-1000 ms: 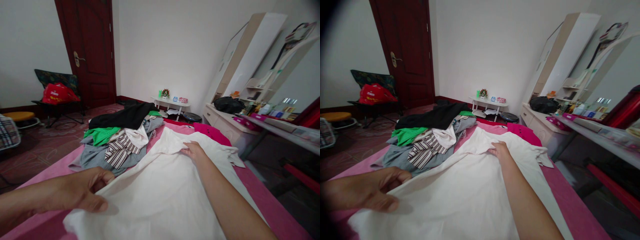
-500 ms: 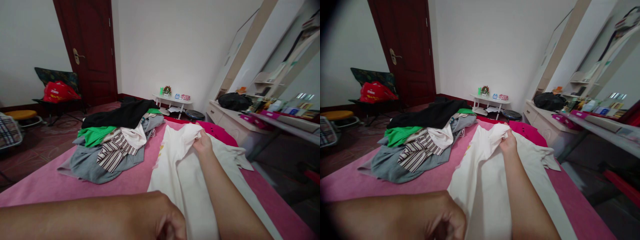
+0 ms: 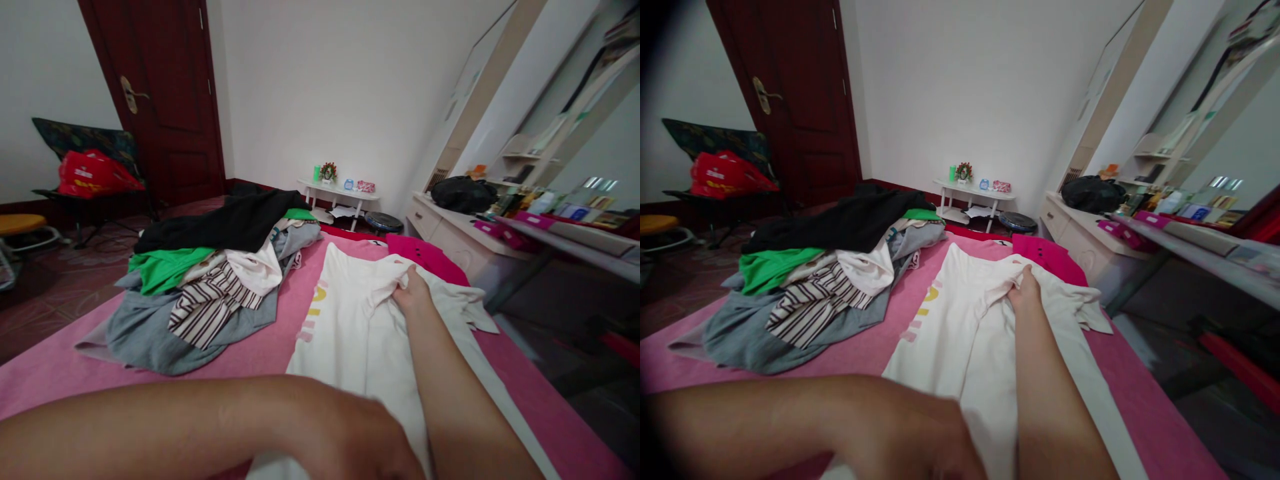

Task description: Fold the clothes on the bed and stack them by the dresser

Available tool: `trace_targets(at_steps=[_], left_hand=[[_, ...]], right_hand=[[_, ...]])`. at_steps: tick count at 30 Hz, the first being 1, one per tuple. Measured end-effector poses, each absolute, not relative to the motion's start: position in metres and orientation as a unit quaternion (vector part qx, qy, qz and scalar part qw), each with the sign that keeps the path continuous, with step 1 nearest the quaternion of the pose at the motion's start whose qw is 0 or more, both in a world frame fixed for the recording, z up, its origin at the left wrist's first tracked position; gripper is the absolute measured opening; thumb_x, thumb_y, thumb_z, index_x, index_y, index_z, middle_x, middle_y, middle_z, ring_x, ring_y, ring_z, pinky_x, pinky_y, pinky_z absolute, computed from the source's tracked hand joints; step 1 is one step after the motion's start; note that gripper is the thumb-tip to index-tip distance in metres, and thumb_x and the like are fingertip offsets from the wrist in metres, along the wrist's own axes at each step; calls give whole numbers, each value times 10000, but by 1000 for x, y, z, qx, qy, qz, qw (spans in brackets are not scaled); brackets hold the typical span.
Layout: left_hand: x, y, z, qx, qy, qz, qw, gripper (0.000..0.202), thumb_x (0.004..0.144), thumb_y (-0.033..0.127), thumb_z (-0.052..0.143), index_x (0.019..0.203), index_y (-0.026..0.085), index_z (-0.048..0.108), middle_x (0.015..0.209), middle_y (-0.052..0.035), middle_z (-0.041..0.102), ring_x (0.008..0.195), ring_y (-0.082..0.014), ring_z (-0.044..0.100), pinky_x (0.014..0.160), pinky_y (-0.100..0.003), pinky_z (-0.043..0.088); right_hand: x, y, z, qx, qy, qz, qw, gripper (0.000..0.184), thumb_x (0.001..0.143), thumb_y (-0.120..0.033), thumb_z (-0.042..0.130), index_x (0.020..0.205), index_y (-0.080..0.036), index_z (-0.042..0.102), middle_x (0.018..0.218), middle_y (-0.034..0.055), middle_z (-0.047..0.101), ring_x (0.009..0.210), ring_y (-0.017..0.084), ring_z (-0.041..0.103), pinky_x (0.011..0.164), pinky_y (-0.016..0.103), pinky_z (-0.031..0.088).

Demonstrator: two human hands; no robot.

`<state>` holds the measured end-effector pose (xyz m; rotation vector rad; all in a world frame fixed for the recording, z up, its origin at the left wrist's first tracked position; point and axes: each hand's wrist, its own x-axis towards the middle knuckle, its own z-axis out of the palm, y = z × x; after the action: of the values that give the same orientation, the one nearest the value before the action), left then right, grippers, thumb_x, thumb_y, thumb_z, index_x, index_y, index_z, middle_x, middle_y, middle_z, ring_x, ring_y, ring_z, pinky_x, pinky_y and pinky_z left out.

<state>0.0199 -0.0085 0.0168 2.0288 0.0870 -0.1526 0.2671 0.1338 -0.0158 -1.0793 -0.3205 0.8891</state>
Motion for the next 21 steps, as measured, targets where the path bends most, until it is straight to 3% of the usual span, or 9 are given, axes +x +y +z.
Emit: trace_targets(at_steps=[3,5,7,9,13,16,18,21], left_hand=[[29,23,20,916,207,148,310,290,807,71,460,1014,183,630,942,-58,676,882,-211,654,802,-322,527],[33,48,5,911,287,233,183,508,771,10,422,1250,158,509,1253,-124,563,1142,-234,555,966,-354,464],[34,69,-17,907,317,244,131,666,742,-13,421,1392,107,342,1440,-171,376,1318,-247,394,1079,-366,373],[33,82,-36,906,338,226,113,663,779,23,425,1424,46,272,1490,-210,285,1384,-268,289,1136,-392,297],[32,86,-48,918,326,205,91,549,894,148,373,1424,30,293,1497,-209,288,1397,-284,259,1155,-428,252],[33,81,-45,934,299,181,77,482,937,221,334,1399,89,372,1470,-180,358,1378,-286,303,1142,-475,252],[33,78,-43,941,288,164,66,473,955,278,323,1391,111,398,1469,-183,365,1380,-294,302,1137,-507,230],[32,76,-43,946,282,153,49,501,965,357,325,1412,138,384,1497,-188,320,1400,-308,258,1135,-533,189]], right_hand=[[269,133,-20,-509,-133,392,754,323,971,-341,353,1058,-169,613,924,67,715,925,175,672,797,333,562],[268,133,-20,-506,-136,350,777,334,969,-346,343,1067,-167,606,927,69,714,939,165,672,814,312,556],[267,133,-20,-528,-151,293,782,370,967,-369,313,1078,-165,601,919,72,713,922,160,678,814,298,555],[268,133,-20,-587,-167,231,758,420,965,-390,265,1106,-158,586,926,84,707,900,167,684,787,301,563],[274,126,-24,-664,-179,154,710,495,948,-318,157,1163,-113,552,973,117,682,922,188,677,750,312,565],[275,118,-21,-691,-192,106,689,404,877,-286,341,1169,-124,568,1069,120,660,1056,233,617,870,357,520],[270,114,-14,-718,-219,37,660,412,794,-241,480,1187,-164,575,1218,113,601,1196,257,513,1009,387,413],[254,113,2,-739,-356,-78,566,402,776,-205,503,1166,-200,600,1261,87,584,1203,234,489,1047,364,345]])
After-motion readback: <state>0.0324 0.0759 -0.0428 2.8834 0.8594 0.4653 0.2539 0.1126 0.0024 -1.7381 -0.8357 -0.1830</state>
